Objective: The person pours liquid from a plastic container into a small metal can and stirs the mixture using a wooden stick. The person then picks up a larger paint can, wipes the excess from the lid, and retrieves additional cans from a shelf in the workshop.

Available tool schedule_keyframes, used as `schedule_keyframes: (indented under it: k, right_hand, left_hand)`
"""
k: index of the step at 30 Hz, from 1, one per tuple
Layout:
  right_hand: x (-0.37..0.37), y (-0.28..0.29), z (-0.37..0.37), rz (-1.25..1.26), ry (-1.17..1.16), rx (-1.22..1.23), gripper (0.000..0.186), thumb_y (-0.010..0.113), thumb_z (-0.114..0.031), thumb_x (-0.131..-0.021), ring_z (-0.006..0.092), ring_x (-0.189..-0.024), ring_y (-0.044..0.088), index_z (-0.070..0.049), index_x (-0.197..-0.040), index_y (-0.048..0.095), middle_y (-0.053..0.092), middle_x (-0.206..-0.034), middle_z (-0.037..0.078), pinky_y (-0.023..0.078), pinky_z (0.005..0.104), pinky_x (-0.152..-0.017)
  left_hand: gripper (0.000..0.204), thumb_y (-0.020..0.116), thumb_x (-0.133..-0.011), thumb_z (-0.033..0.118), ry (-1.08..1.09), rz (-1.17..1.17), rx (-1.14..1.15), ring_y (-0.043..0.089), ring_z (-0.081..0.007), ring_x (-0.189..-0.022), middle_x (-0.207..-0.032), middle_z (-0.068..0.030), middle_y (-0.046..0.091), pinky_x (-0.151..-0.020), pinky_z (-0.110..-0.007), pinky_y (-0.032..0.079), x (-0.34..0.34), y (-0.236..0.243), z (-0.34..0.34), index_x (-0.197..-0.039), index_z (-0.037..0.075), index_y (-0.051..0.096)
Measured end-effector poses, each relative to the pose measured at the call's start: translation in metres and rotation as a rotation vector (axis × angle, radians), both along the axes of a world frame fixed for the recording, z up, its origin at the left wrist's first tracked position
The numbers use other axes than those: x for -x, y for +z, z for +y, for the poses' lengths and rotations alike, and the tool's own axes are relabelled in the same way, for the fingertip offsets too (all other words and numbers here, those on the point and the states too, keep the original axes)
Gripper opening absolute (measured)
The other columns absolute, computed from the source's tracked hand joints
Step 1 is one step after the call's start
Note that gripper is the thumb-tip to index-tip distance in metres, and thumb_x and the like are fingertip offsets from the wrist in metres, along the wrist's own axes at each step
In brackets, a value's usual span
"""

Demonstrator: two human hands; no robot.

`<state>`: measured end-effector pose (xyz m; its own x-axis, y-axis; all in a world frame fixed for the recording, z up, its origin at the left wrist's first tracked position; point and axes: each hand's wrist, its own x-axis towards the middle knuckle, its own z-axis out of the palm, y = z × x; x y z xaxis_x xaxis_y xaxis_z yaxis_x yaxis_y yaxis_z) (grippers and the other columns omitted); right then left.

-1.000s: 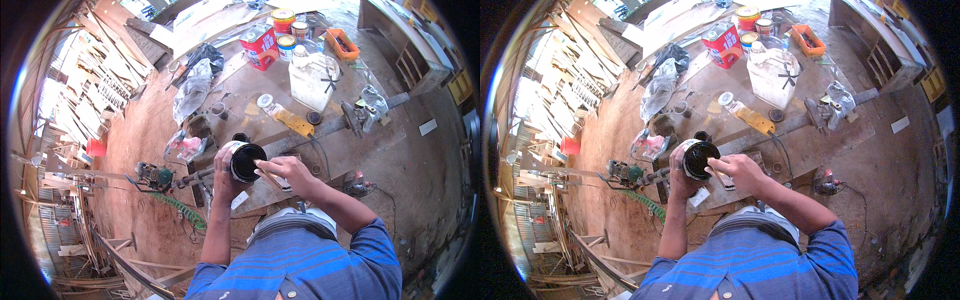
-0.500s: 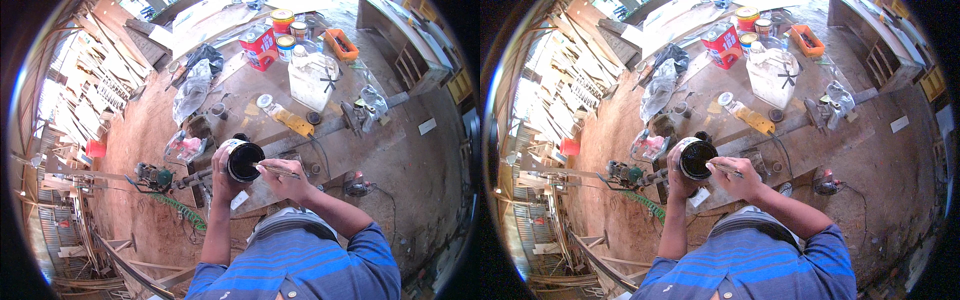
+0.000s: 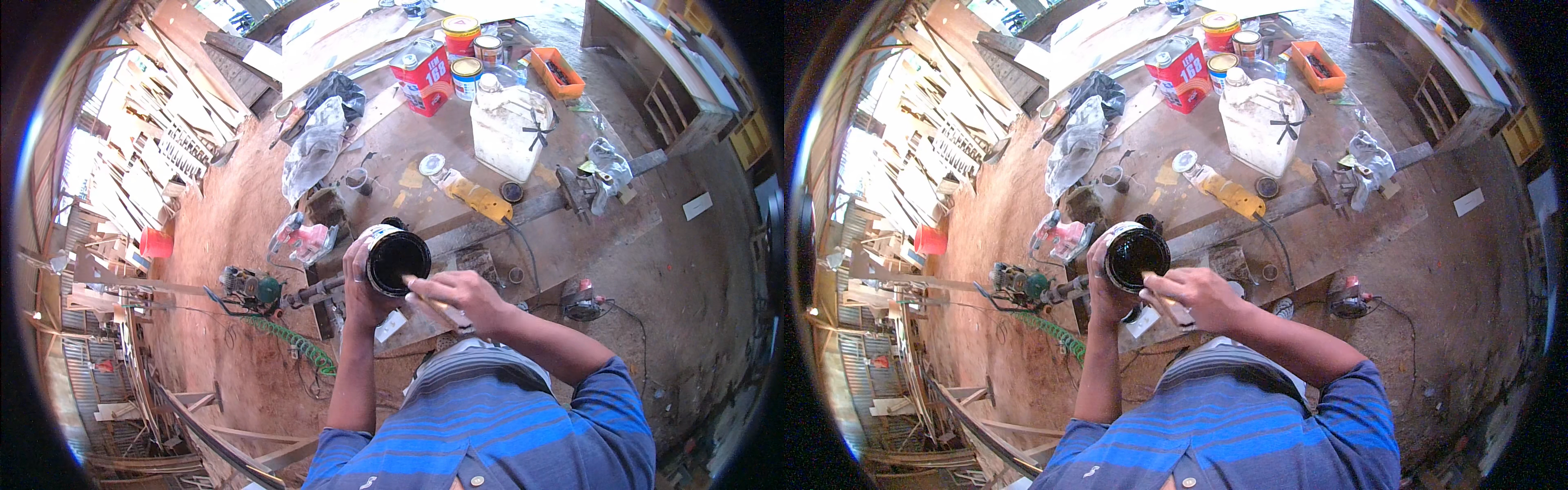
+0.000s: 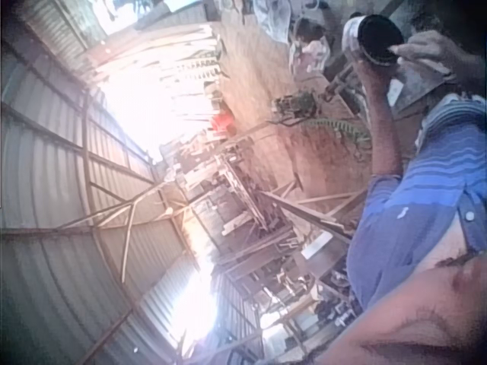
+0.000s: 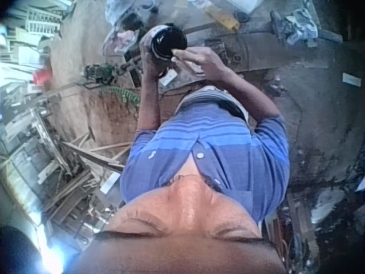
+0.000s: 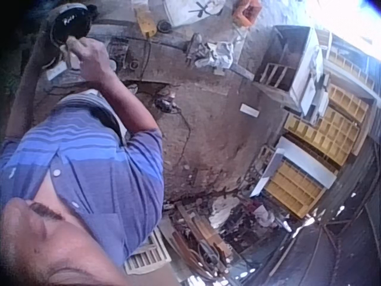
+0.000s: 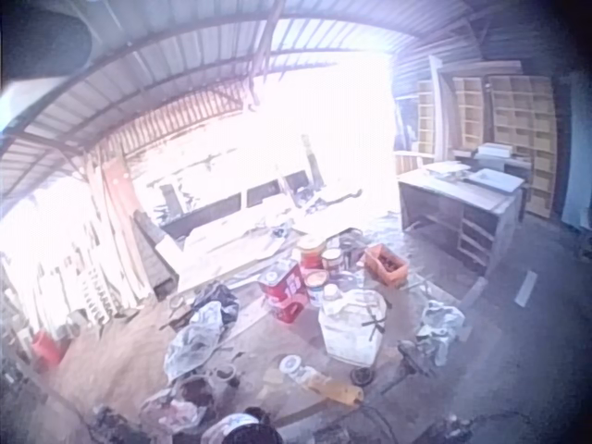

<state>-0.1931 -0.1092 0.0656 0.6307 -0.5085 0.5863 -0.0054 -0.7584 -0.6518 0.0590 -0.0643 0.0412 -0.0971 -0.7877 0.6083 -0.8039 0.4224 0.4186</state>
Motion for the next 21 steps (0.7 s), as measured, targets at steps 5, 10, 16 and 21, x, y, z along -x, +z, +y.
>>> schedule_keyframes:
  k: [5, 10, 16, 21]
  right_hand:
    - [-0.004, 0.006, -0.013, 0.001, -0.102, 0.008, 0.044, 0.079, -0.016, -0.093, 0.0362, -0.077, 0.073, -0.005, -0.135, 0.068, 0.070, -0.088, 0.014, 0.057, 0.0467, -0.067]
    - [-0.006, 0.011, 0.006, 0.050, 0.064, 0.020, 0.040, 0.076, -0.017, -0.096, 0.0341, -0.083, 0.074, -0.007, -0.134, 0.068, 0.067, -0.089, 0.012, 0.058, 0.0484, -0.069]
    - [0.005, 0.014, -0.010, 0.036, -0.048, 0.055, 0.045, 0.077, -0.016, -0.093, 0.0349, -0.087, 0.074, -0.007, -0.136, 0.067, 0.070, -0.095, 0.012, 0.060, 0.0488, -0.075]
    - [-0.007, 0.016, -0.004, 0.005, 0.085, 0.047, 0.046, 0.074, -0.009, -0.089, 0.0364, -0.091, 0.074, -0.006, -0.135, 0.067, 0.068, -0.093, 0.012, 0.059, 0.0493, -0.076]
  left_hand:
    - [0.119, 0.104, -0.064, 0.040, -0.034, 0.038, 0.018, 0.055, -0.0474, -0.141, -0.155, -0.0248, 0.054, -0.120, -0.058, 0.045, 0.007, 0.004, 0.001, -0.160, 0.011, 0.041]
    - [0.117, 0.102, -0.069, 0.042, -0.034, 0.048, 0.024, 0.055, -0.0469, -0.141, -0.155, -0.0259, 0.054, -0.120, -0.058, 0.044, 0.002, -0.005, 0.000, -0.162, 0.011, 0.039]
    - [0.116, 0.102, -0.073, 0.042, -0.072, 0.072, 0.055, 0.057, -0.0467, -0.139, -0.155, -0.0262, 0.053, -0.119, -0.058, 0.046, 0.011, 0.001, -0.002, -0.162, 0.010, 0.037]
    - [0.116, 0.104, -0.071, 0.035, -0.103, 0.093, 0.044, 0.058, -0.0465, -0.139, -0.154, -0.0261, 0.054, -0.118, -0.058, 0.047, 0.008, -0.006, -0.001, -0.162, 0.010, 0.036]
